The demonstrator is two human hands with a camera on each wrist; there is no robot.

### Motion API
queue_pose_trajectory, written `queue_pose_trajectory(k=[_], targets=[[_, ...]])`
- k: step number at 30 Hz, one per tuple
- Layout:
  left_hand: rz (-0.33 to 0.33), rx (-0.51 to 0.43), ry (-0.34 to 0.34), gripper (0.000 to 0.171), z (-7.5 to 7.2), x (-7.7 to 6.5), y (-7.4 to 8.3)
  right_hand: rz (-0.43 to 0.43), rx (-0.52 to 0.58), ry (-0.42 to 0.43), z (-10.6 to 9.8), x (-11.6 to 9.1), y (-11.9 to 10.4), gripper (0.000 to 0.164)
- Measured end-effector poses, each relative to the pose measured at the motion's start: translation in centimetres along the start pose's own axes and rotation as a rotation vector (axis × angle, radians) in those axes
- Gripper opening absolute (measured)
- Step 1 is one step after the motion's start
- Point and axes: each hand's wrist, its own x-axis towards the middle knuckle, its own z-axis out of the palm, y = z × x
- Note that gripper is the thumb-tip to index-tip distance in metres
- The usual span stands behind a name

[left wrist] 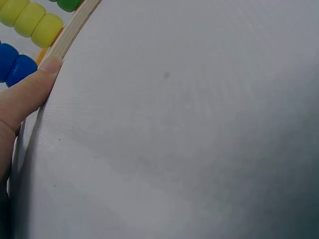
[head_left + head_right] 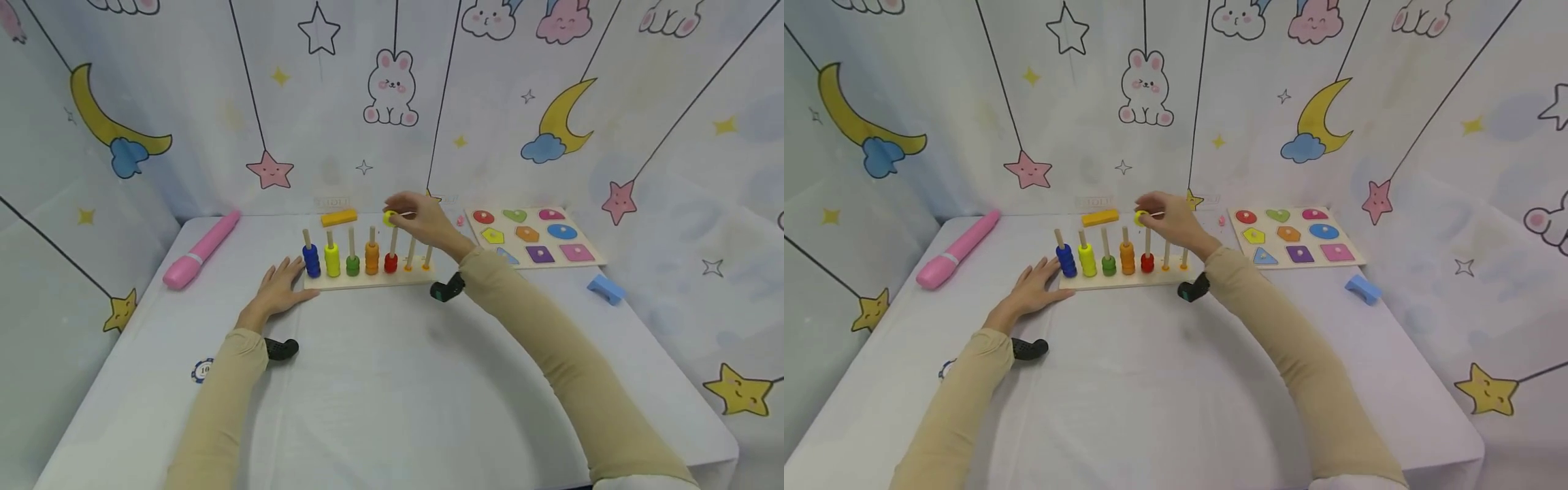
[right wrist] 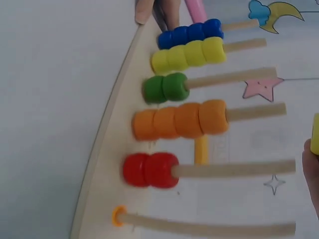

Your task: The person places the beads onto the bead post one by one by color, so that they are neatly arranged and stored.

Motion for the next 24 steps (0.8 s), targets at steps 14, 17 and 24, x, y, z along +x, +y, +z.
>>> queue_pose_trajectory(k=[14, 17, 24], targets=[[-0.003, 0.006, 0.002, 0.089, 0.3, -0.1, 0.3, -0.029, -0.034, -0.135, 7.8, 5.0, -3.7, 0.027], [-0.004, 0.002, 0.007, 0.088, 0.3, -0.1, 0.3, -0.022, -0.043, -0.151, 8.2, 5.1, -3.8, 0.026], [-0.012, 0.011, -0.002, 0.087, 0.0, -0.1, 0.4, -0.044, -0.054, -0.172, 8.9, 5.3, -3.1, 0.026]])
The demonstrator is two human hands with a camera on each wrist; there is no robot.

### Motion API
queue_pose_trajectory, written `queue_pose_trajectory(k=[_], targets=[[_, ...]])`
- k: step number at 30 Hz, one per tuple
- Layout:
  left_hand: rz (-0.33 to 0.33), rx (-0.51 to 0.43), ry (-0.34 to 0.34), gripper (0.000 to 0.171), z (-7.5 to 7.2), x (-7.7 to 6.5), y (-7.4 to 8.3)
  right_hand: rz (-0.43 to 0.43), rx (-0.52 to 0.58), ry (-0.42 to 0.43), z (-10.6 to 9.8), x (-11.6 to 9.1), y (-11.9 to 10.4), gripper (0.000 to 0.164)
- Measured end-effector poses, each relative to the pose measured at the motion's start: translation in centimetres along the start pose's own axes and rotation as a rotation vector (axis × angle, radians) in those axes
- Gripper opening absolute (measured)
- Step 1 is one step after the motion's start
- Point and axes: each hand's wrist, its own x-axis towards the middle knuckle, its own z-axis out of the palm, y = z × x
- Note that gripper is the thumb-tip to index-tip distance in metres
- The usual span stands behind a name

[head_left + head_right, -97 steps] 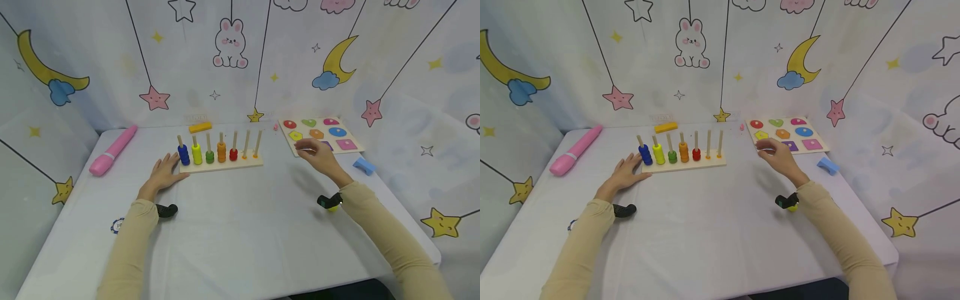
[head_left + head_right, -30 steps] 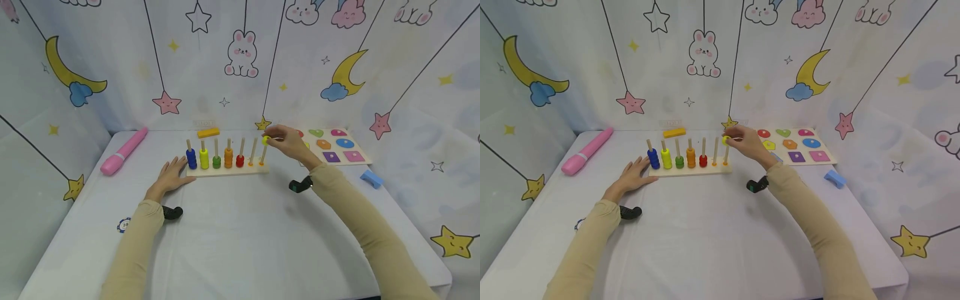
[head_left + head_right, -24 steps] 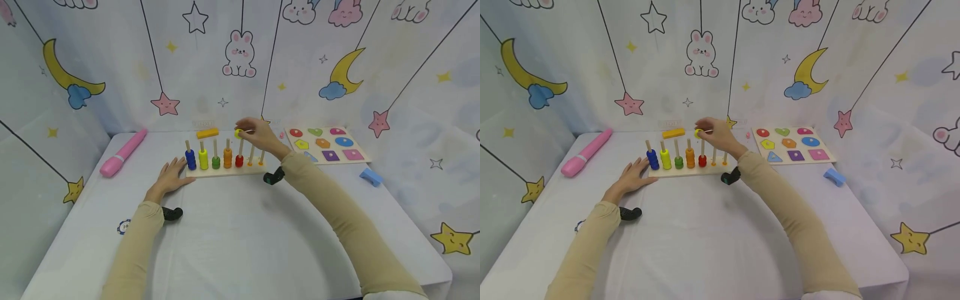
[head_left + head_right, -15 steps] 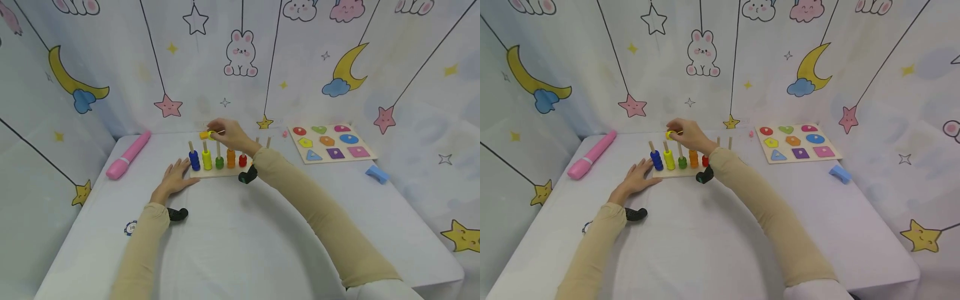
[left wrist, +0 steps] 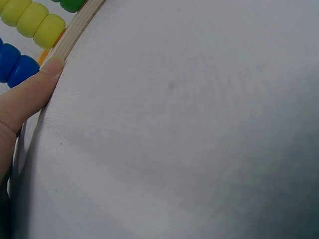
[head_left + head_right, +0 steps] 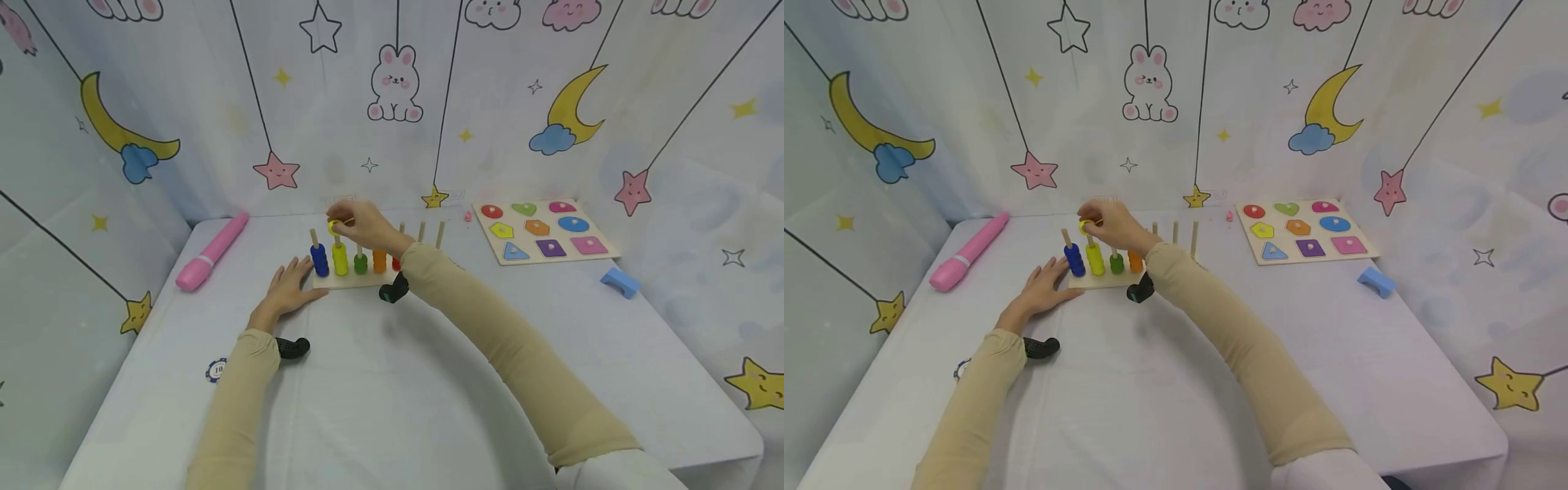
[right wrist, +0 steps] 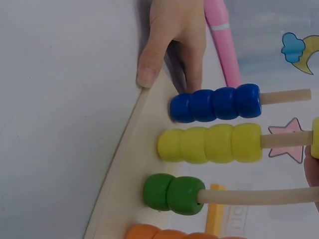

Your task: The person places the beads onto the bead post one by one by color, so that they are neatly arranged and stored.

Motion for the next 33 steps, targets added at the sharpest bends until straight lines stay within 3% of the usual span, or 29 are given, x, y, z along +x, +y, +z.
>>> queue_pose_trajectory(k=[10, 17, 27, 33], targets=[[-0.002, -0.001, -0.011, 0.087, 0.2, 0.2, 0.4, -0.009, -0.058, -0.009, -0.4, -0.4, 0.5, 0.029], [0.002, -0.020, -0.015, 0.087, 0.1, 0.3, 0.3, -0.009, -0.126, 0.030, -2.8, -1.7, 1.6, 0.030], [0.018, -0.013, -0.015, 0.087, -0.2, 0.4, 0.3, 0.095, -0.159, 0.165, -8.2, -6.2, 5.1, 0.036], [0.013, -0.007, -0.014, 0.087, -0.4, 0.0, 0.1, 0.104, -0.123, 0.256, -9.7, -9.6, 7.2, 0.039]])
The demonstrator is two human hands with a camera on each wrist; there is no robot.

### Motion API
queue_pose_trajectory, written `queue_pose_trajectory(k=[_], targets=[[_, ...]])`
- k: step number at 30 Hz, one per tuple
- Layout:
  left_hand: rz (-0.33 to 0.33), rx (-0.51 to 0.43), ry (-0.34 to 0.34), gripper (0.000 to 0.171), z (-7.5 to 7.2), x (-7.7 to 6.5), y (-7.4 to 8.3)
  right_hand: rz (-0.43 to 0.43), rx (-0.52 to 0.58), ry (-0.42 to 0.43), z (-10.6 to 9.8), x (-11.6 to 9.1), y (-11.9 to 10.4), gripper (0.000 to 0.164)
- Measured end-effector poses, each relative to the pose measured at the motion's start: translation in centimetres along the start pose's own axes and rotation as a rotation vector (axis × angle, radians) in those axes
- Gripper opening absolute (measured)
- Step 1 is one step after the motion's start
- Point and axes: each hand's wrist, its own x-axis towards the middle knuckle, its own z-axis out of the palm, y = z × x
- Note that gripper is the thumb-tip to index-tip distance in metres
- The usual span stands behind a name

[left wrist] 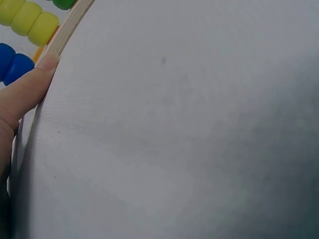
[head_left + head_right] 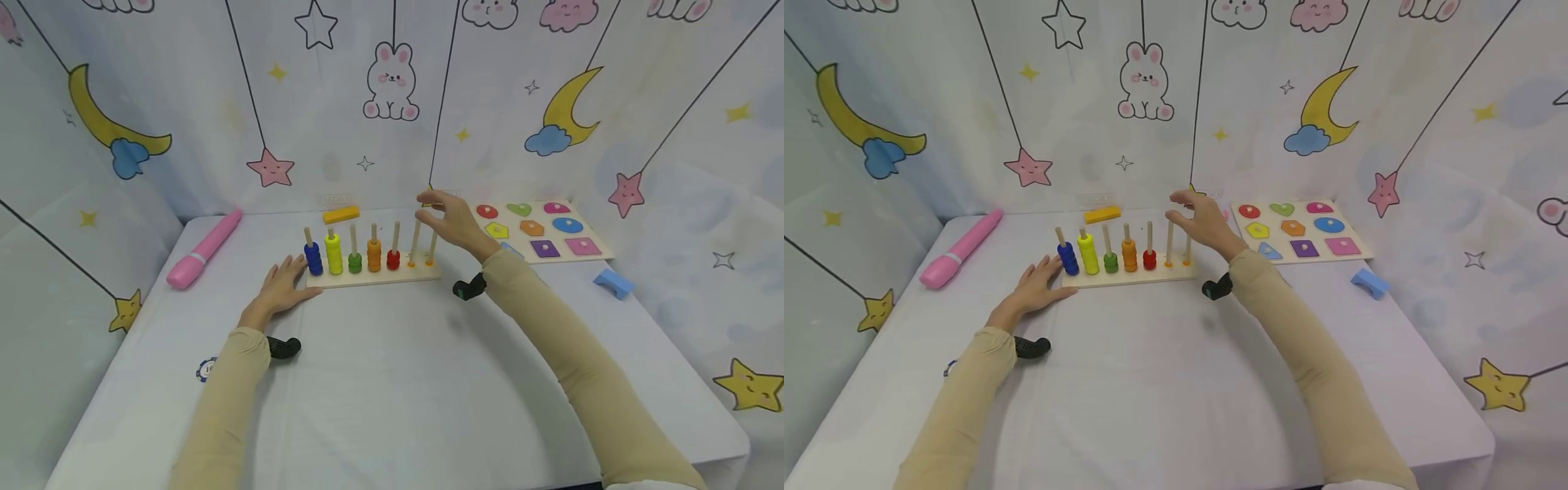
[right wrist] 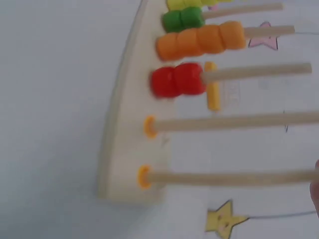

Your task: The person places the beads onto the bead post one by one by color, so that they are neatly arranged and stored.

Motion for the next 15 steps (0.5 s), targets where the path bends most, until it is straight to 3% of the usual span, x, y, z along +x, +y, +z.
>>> queue_pose_trajectory(k=[9, 15], targets=[[-0.008, 0.029, -0.012, 0.086, -0.1, -0.5, -0.6, 0.144, 0.012, -0.015, -0.8, -5.5, 4.3, 0.041], [0.010, 0.013, -0.024, 0.087, -0.8, -0.2, 0.0, 0.209, -0.016, -0.069, -1.4, -7.3, 5.6, 0.047]])
